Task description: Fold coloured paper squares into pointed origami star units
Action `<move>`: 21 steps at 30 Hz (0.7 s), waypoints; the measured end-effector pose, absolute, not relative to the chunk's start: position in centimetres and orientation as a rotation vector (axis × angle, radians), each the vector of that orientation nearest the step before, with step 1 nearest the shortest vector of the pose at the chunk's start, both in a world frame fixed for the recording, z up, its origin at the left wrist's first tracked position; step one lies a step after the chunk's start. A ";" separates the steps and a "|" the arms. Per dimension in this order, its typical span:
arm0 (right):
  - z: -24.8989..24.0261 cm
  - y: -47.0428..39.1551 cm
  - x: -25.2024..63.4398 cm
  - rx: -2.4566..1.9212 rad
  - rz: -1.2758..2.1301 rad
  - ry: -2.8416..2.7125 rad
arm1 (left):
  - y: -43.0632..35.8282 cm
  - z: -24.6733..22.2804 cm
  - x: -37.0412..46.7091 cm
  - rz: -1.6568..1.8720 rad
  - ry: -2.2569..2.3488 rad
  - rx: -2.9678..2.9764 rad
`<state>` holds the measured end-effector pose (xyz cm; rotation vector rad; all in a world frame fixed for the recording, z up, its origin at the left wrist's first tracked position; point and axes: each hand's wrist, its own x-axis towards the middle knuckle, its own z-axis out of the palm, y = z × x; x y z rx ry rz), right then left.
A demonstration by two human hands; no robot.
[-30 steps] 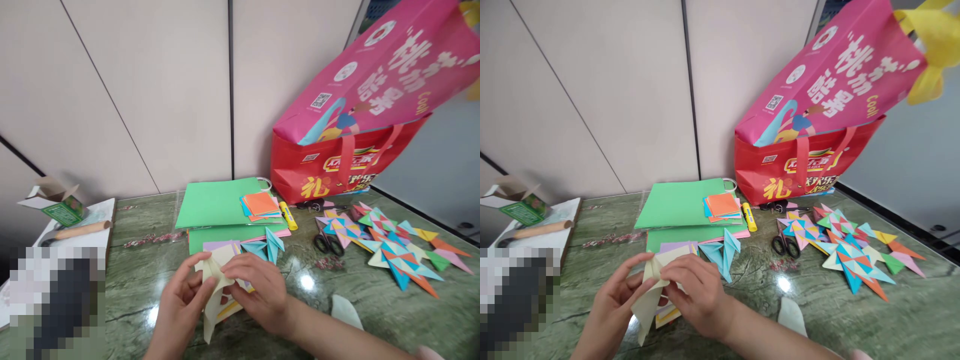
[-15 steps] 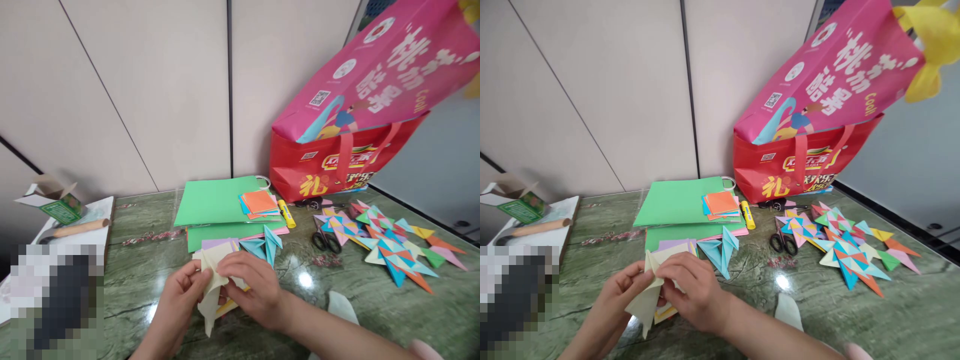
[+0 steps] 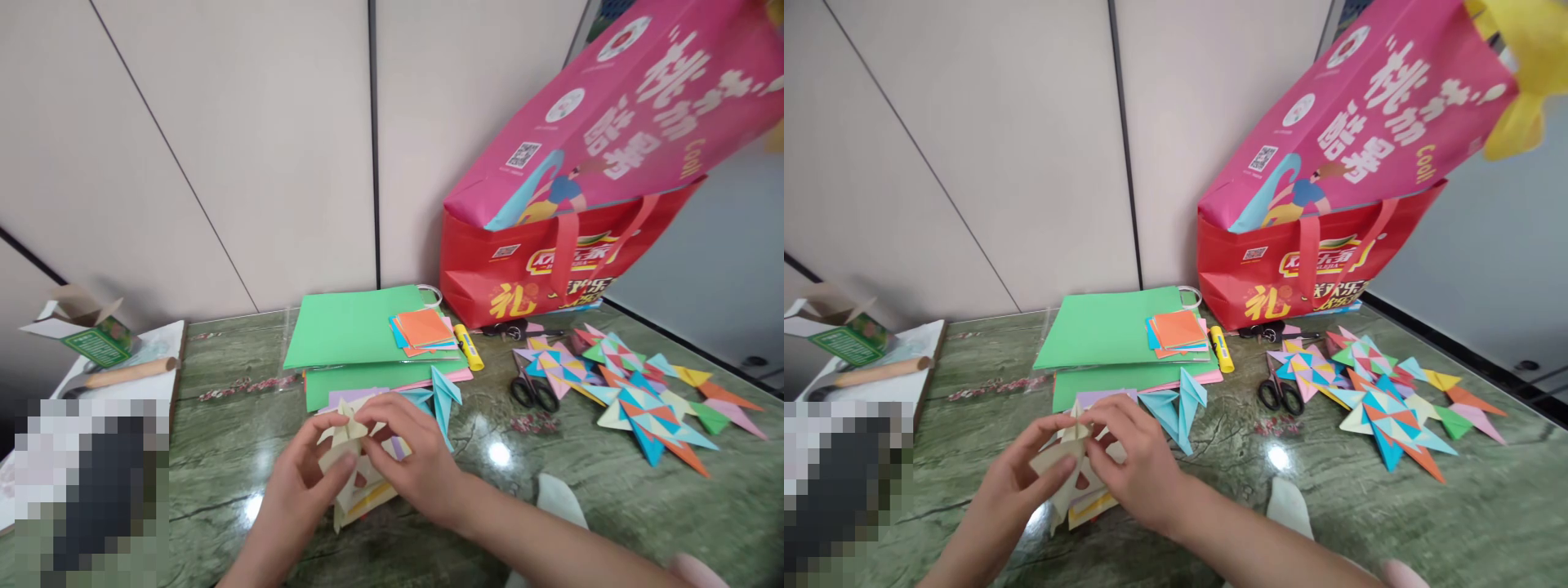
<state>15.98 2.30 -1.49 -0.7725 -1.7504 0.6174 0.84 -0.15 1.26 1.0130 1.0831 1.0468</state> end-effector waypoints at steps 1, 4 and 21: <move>-1.4 2.3 16.0 -0.769 0.647 -1.768 | -0.1 1.3 0.8 1.040 1.104 0.977; -1.0 2.4 16.2 -0.748 0.597 -1.821 | 0.0 1.8 0.6 0.973 1.068 0.864; -1.5 3.2 16.4 -0.644 0.433 -1.813 | 0.6 1.7 -0.7 1.289 1.328 1.036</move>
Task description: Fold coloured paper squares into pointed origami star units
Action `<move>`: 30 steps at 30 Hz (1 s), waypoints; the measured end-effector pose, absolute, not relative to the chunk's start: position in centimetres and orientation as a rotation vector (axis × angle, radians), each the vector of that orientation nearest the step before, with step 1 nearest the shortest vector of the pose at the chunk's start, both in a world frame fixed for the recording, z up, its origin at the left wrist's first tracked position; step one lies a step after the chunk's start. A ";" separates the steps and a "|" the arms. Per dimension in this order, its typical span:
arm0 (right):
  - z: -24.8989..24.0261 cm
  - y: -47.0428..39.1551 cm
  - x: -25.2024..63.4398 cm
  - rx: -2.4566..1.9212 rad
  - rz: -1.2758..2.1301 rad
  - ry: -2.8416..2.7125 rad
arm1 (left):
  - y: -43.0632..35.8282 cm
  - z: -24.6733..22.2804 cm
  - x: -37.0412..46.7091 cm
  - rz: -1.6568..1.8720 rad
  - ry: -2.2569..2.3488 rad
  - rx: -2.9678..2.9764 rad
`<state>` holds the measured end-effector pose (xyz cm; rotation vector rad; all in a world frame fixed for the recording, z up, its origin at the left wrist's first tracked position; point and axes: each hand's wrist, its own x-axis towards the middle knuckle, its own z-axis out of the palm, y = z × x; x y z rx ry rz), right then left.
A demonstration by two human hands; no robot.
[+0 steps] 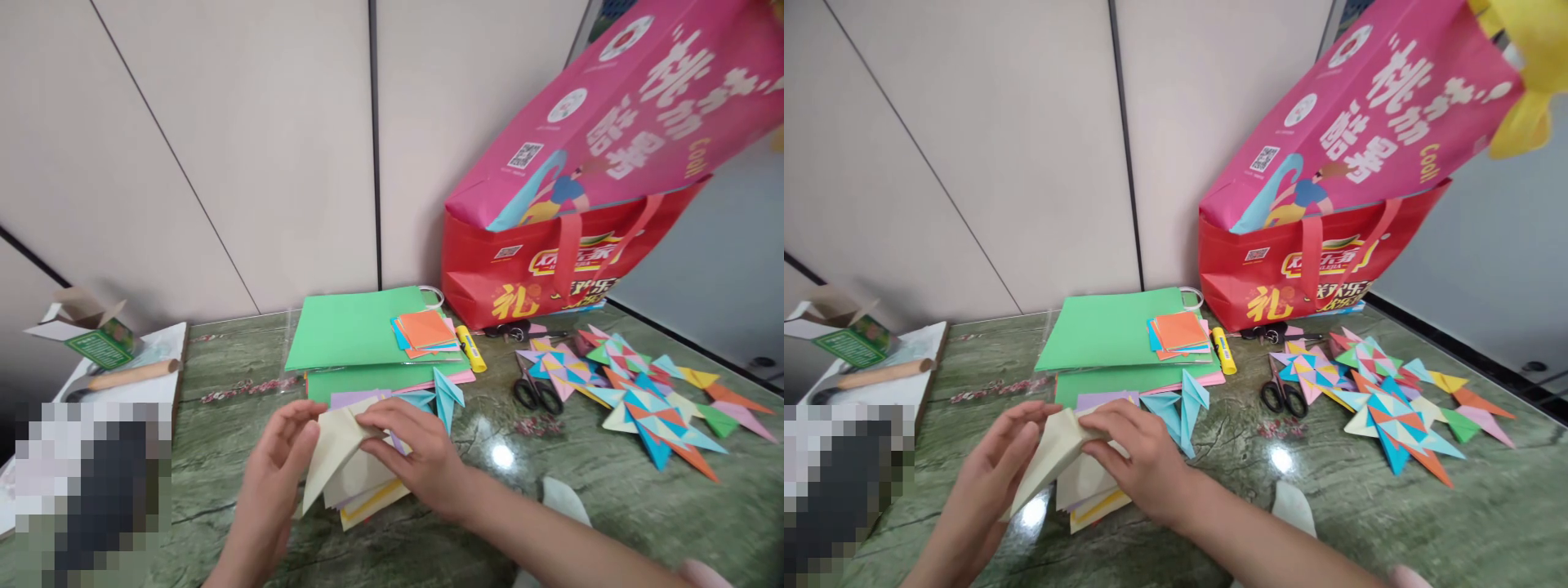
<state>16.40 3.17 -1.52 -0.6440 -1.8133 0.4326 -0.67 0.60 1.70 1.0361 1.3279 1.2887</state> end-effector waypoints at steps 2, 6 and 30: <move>-1.6 3.2 16.4 -0.672 0.414 -1.791 | 0.6 1.6 -1.2 1.477 1.358 1.367; -1.5 3.1 16.3 -0.678 0.376 -1.764 | 0.2 1.6 -1.5 1.517 1.373 2.127; -1.5 1.9 15.7 -0.670 0.333 -1.728 | -0.4 0.3 -0.5 1.413 1.423 2.634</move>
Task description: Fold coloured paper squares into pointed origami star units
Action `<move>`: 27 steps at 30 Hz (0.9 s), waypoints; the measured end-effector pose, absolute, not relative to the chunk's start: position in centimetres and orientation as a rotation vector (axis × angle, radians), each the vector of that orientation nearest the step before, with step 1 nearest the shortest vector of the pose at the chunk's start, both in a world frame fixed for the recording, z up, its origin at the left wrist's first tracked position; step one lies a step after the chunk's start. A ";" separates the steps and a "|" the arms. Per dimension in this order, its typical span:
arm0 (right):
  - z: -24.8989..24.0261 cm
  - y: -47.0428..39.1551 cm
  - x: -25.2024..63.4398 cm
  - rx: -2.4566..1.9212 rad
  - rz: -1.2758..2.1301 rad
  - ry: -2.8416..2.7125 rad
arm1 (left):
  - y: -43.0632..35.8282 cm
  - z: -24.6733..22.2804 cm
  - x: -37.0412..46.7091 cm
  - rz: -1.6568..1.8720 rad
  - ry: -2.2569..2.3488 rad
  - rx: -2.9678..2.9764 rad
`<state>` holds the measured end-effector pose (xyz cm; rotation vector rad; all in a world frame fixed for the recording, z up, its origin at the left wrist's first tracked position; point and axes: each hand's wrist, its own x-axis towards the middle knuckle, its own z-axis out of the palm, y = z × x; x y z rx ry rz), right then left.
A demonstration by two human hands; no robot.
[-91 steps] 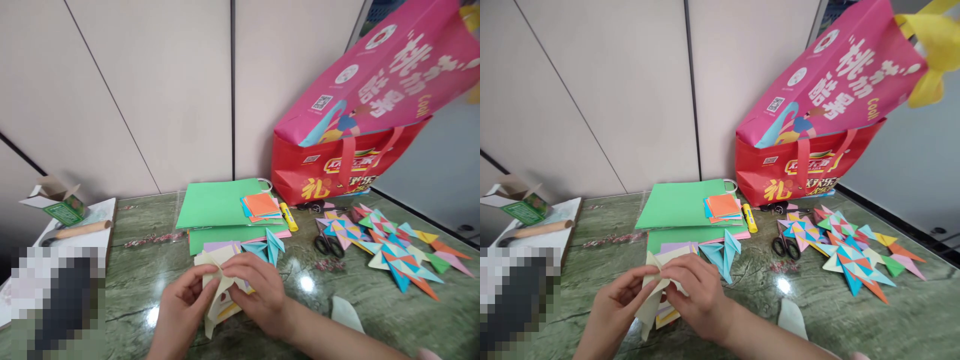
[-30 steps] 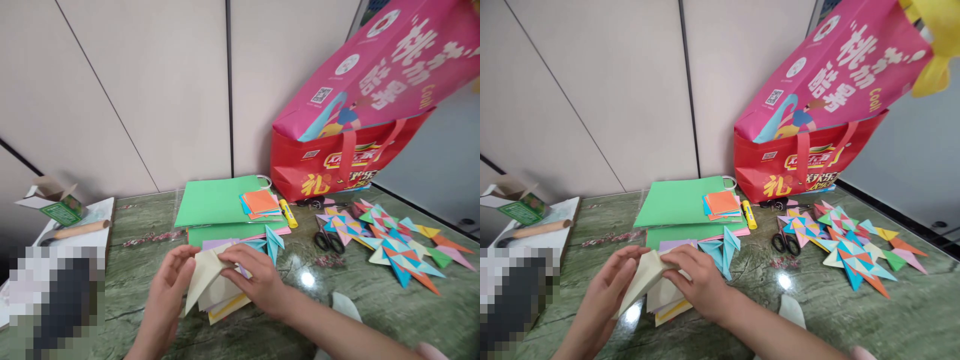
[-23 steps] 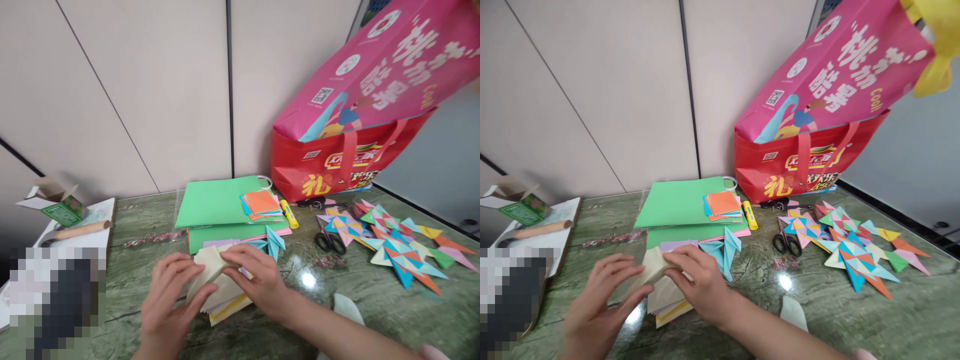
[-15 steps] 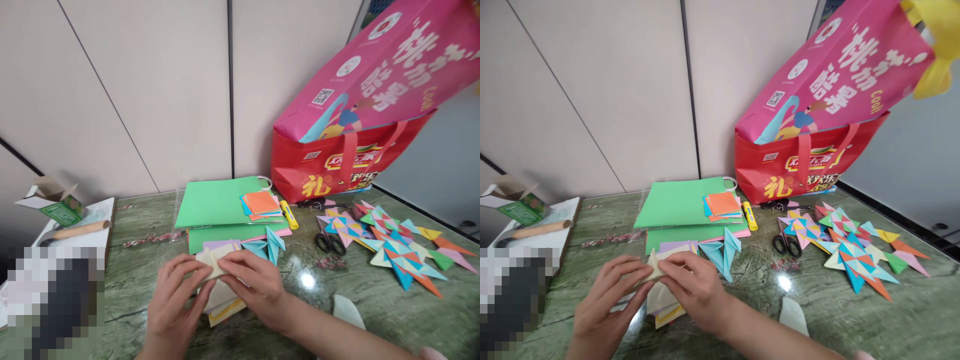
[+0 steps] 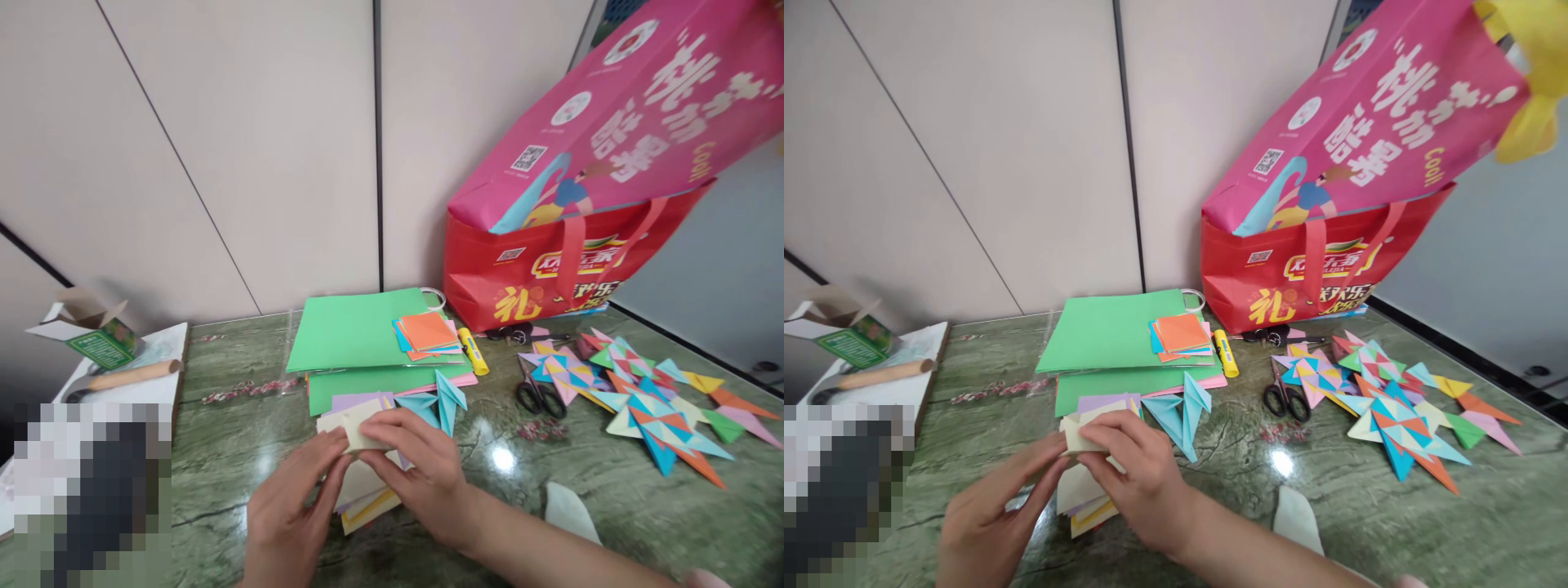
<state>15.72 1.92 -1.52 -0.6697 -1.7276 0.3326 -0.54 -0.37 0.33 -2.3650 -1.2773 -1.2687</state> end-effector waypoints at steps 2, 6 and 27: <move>-1.6 1.9 15.7 -0.676 0.346 -1.719 | -0.5 0.4 -0.5 -1.263 -1.313 -2.358; -1.5 2.0 15.6 -0.679 0.368 -1.700 | -0.8 0.4 -0.5 -1.261 -1.343 -2.364; -1.7 2.0 15.6 -0.644 0.411 -1.738 | -0.5 -0.2 -0.9 -1.256 -1.241 -2.362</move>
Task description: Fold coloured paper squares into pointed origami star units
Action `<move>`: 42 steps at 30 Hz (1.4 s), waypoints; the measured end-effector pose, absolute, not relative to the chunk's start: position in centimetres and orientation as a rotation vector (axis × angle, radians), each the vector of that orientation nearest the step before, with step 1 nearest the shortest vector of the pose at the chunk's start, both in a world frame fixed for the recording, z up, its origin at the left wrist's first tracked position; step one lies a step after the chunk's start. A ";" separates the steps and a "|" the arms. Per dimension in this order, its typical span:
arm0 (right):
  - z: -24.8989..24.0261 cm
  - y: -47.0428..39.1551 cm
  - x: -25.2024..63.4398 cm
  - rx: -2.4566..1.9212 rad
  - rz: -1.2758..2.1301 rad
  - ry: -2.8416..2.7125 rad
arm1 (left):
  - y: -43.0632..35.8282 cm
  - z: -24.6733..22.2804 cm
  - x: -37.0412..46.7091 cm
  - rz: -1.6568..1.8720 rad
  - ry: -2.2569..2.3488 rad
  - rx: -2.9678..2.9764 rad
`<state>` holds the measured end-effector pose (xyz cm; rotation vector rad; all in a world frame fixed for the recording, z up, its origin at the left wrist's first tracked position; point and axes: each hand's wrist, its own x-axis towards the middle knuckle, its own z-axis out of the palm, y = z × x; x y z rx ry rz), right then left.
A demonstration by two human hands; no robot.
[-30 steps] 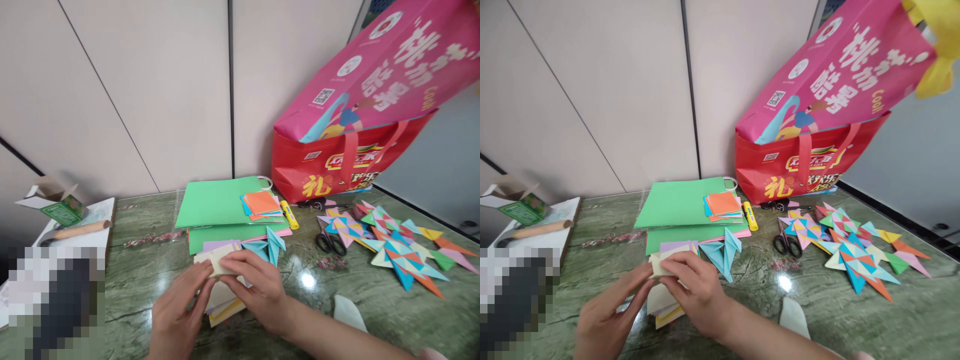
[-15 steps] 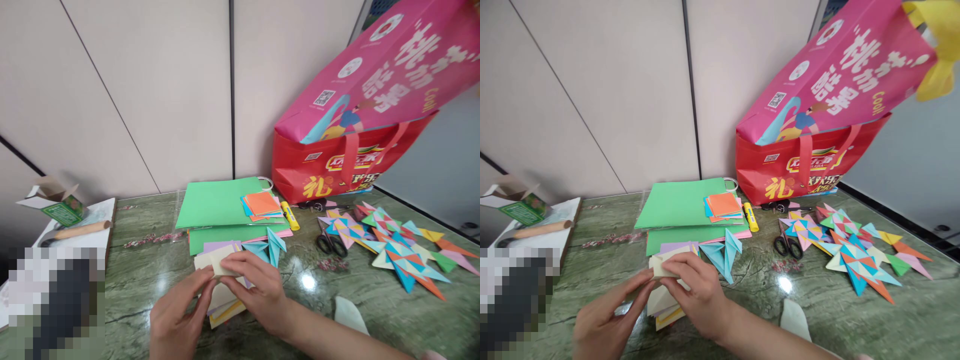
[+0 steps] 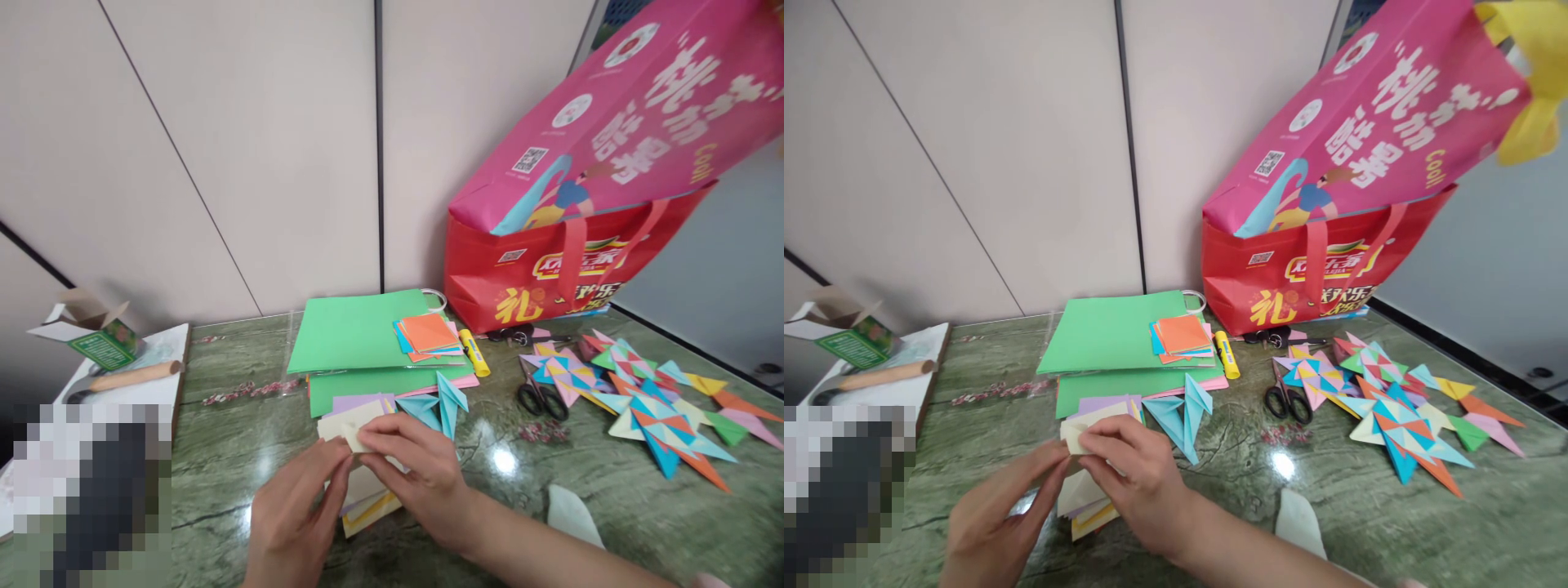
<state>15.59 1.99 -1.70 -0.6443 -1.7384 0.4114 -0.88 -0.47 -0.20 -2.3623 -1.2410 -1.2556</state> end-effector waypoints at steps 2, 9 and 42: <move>-1.7 2.0 15.6 -0.646 0.400 -1.743 | -0.5 -0.1 -0.8 -1.283 -1.239 -2.360; -1.6 2.0 15.4 -0.701 0.375 -1.768 | -0.5 0.8 0.0 -1.392 -1.380 -2.446; -1.3 2.6 15.5 -0.746 0.543 -1.694 | 0.3 1.6 -0.4 -1.401 -1.346 -2.527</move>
